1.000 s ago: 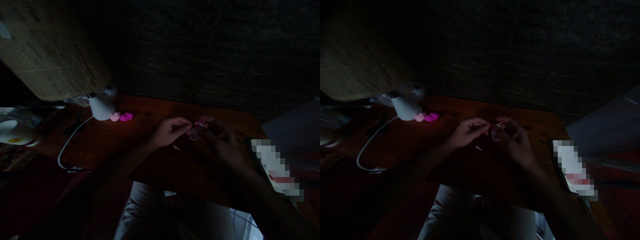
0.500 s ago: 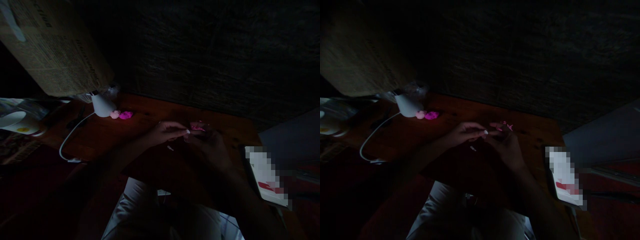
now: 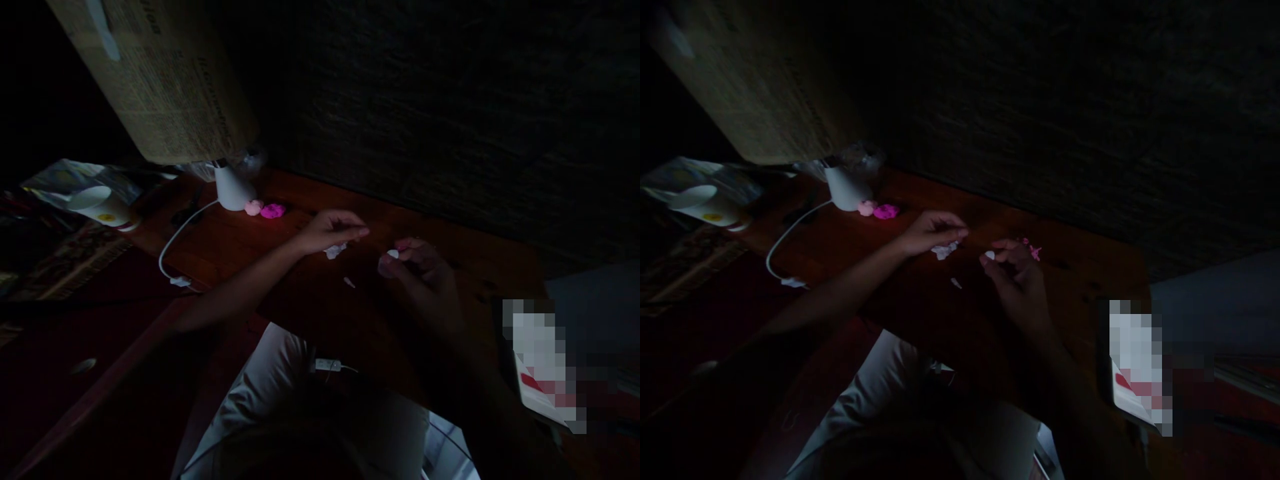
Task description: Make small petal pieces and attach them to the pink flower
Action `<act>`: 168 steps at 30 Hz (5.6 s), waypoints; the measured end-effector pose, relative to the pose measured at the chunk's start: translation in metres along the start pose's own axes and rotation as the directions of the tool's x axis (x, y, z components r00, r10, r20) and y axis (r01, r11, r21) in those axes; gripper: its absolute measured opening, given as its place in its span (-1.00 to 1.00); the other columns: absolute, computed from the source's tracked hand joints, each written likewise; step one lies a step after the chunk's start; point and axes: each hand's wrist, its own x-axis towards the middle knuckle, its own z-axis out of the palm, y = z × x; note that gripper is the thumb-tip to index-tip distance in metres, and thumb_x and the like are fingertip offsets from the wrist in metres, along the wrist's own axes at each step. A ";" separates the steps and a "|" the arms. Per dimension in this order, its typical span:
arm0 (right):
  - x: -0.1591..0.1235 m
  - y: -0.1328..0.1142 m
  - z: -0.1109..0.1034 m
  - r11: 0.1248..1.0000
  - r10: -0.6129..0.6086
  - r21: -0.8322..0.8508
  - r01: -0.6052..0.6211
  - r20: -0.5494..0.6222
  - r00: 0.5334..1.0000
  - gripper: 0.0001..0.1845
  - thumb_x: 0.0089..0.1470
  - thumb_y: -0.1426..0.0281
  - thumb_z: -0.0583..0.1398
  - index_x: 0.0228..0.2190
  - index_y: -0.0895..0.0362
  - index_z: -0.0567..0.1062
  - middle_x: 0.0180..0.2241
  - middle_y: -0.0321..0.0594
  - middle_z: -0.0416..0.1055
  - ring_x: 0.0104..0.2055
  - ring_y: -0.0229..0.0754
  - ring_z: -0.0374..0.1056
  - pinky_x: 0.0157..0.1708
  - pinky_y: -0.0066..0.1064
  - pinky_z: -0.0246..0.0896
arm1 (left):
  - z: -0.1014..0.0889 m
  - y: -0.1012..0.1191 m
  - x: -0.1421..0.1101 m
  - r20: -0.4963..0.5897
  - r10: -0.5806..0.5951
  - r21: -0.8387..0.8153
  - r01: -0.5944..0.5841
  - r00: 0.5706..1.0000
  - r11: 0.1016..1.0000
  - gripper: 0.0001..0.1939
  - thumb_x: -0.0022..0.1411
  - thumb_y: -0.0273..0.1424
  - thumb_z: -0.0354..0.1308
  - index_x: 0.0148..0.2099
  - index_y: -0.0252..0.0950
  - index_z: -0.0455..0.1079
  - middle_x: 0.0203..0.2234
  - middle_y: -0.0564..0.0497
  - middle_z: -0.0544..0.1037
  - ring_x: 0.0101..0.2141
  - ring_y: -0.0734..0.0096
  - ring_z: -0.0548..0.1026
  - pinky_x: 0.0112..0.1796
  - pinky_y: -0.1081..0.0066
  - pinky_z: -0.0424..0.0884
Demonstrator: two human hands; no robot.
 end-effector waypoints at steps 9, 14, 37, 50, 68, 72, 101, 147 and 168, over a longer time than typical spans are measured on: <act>-0.004 -0.017 0.005 0.991 0.127 0.057 -0.124 -0.048 0.991 -0.84 -0.02 0.25 0.41 -0.42 0.03 0.58 -0.25 -0.22 0.57 -0.17 -0.07 0.48 -0.14 -0.19 0.36 | -0.003 0.003 -0.011 0.485 -0.171 0.496 -0.109 0.858 0.861 -0.69 -0.01 -0.35 0.48 -0.19 -0.34 0.60 -0.45 0.05 0.58 -0.48 0.54 0.43 -0.43 0.51 0.24; -0.004 -0.021 0.004 0.967 0.227 0.119 -0.223 -0.013 0.974 -0.64 -0.07 0.19 0.44 -0.19 -0.01 0.64 -0.30 -0.23 0.63 -0.24 -0.07 0.53 -0.20 -0.19 0.40 | -0.003 -0.002 -0.010 0.604 -0.187 0.543 -0.228 0.775 0.808 -0.74 0.02 -0.44 0.47 -0.20 -0.35 0.60 -0.38 0.00 0.59 -0.43 0.52 0.44 -0.37 0.51 0.29; -0.011 -0.021 0.006 0.968 0.213 0.136 -0.210 -0.005 0.977 -0.69 0.08 0.24 0.37 -0.09 -0.11 0.65 -0.31 -0.29 0.65 -0.29 -0.11 0.56 -0.24 -0.22 0.47 | 0.005 0.002 -0.009 0.405 0.033 0.255 -0.148 0.914 0.956 -0.88 0.17 -0.45 0.27 -0.21 -0.34 0.52 -0.27 -0.05 0.64 -0.22 0.40 0.56 -0.15 0.45 0.41; -0.006 -0.020 0.007 0.941 0.269 0.214 -0.262 -0.004 0.963 -0.78 -0.05 0.20 0.44 -0.34 0.01 0.69 -0.28 -0.23 0.66 -0.23 -0.10 0.56 -0.17 -0.23 0.47 | 0.009 -0.003 -0.007 0.299 0.072 0.160 -0.124 0.952 0.979 -0.82 0.15 -0.34 0.34 -0.26 -0.36 0.51 -0.35 -0.02 0.58 -0.31 0.45 0.51 -0.21 0.44 0.38; -0.007 -0.020 0.005 0.975 0.193 0.122 -0.183 -0.071 0.979 -0.78 0.02 0.14 0.39 -0.38 0.02 0.67 -0.42 -0.26 0.60 -0.34 -0.14 0.49 -0.31 -0.30 0.40 | 0.011 0.001 -0.009 0.225 0.132 0.104 -0.158 0.965 0.982 -0.75 0.12 -0.27 0.39 -0.26 -0.37 0.54 -0.27 -0.10 0.62 -0.21 0.39 0.58 -0.12 0.36 0.46; -0.005 -0.018 0.006 0.975 0.188 0.141 -0.171 -0.119 0.975 -0.77 -0.02 0.12 0.41 -0.40 0.01 0.67 -0.45 -0.28 0.57 -0.39 -0.16 0.46 -0.35 -0.30 0.40 | 0.014 0.004 -0.012 0.186 0.047 0.138 -0.073 0.981 0.988 -0.73 0.10 -0.26 0.40 -0.25 -0.37 0.55 -0.30 -0.07 0.65 -0.25 0.40 0.59 -0.16 0.39 0.47; -0.009 -0.016 0.011 0.990 0.130 0.074 -0.121 -0.139 0.982 -0.85 0.04 0.26 0.38 -0.32 0.03 0.67 -0.30 -0.23 0.67 -0.22 -0.07 0.58 -0.13 -0.20 0.45 | 0.032 -0.015 -0.013 -0.029 0.146 -0.003 -0.146 0.989 0.989 -0.64 -0.05 -0.26 0.50 -0.27 -0.34 0.49 -0.35 0.02 0.60 -0.34 0.51 0.53 -0.23 0.46 0.47; -0.006 -0.015 0.009 0.972 0.168 0.193 -0.137 -0.156 0.973 -0.82 0.01 0.26 0.40 -0.31 0.06 0.64 -0.42 -0.27 0.57 -0.38 -0.20 0.44 -0.30 -0.32 0.37 | 0.037 -0.008 -0.012 -0.078 0.102 -0.037 -0.105 0.992 0.994 -0.75 0.14 -0.26 0.38 -0.24 -0.33 0.53 -0.32 -0.02 0.64 -0.30 0.44 0.57 -0.17 0.40 0.49; -0.007 -0.012 0.009 0.976 0.159 0.172 -0.131 -0.164 0.974 -0.76 0.00 0.25 0.41 -0.26 0.05 0.64 -0.30 -0.22 0.63 -0.27 -0.11 0.53 -0.15 -0.17 0.45 | 0.039 -0.009 -0.012 -0.108 0.066 -0.063 -0.073 0.992 0.995 -0.71 0.04 -0.23 0.45 -0.29 -0.34 0.56 -0.34 -0.03 0.66 -0.30 0.41 0.59 -0.15 0.36 0.52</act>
